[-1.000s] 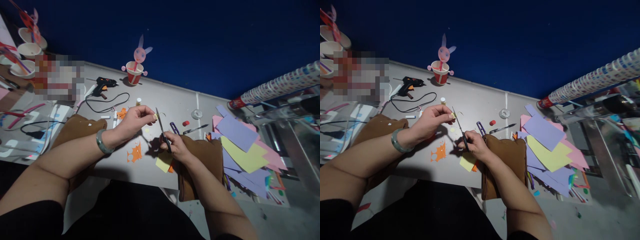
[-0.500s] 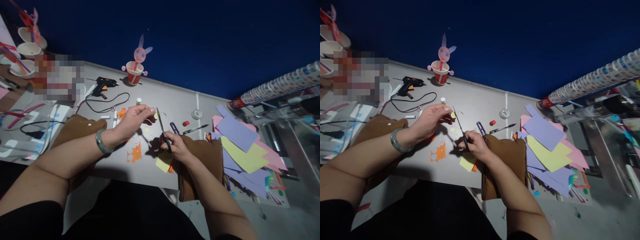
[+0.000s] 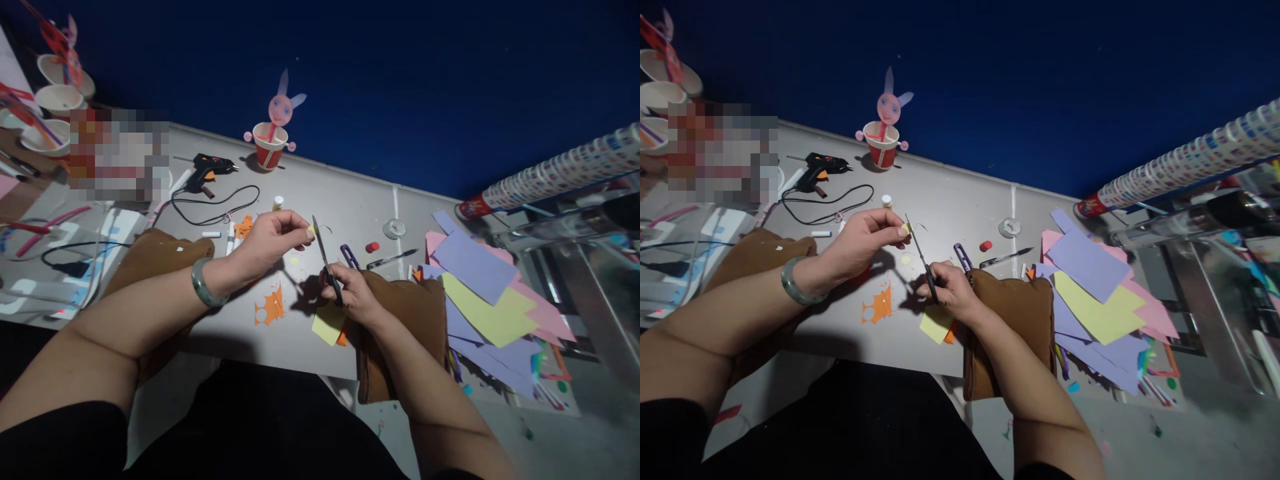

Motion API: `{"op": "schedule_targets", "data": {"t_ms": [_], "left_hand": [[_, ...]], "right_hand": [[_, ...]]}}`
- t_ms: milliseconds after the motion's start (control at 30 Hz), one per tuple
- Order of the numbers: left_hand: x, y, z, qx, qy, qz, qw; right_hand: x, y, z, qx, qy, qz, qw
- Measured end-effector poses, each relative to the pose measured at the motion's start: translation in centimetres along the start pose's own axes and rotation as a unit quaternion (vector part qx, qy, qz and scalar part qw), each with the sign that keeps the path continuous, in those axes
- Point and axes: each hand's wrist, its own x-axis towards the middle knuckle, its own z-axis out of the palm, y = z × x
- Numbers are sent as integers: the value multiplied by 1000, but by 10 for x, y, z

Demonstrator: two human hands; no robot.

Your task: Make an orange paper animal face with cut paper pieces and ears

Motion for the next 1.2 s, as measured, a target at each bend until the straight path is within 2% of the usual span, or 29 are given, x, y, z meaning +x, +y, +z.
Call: {"op": "schedule_targets", "data": {"t_ms": [500, 800, 1200], "left_hand": [[-1, 5, 0, 10, 15, 5, 1000], [1, 4, 0, 17, -10, -16, 1000], [-1, 6, -1, 12, 6, 1, 1000]], "right_hand": [[-1, 2, -1, -3, 10, 14, 1000], [-1, 1, 0, 1, 7, 5, 1000], [-1, 3, 0, 0, 5, 18, 1000]]}}
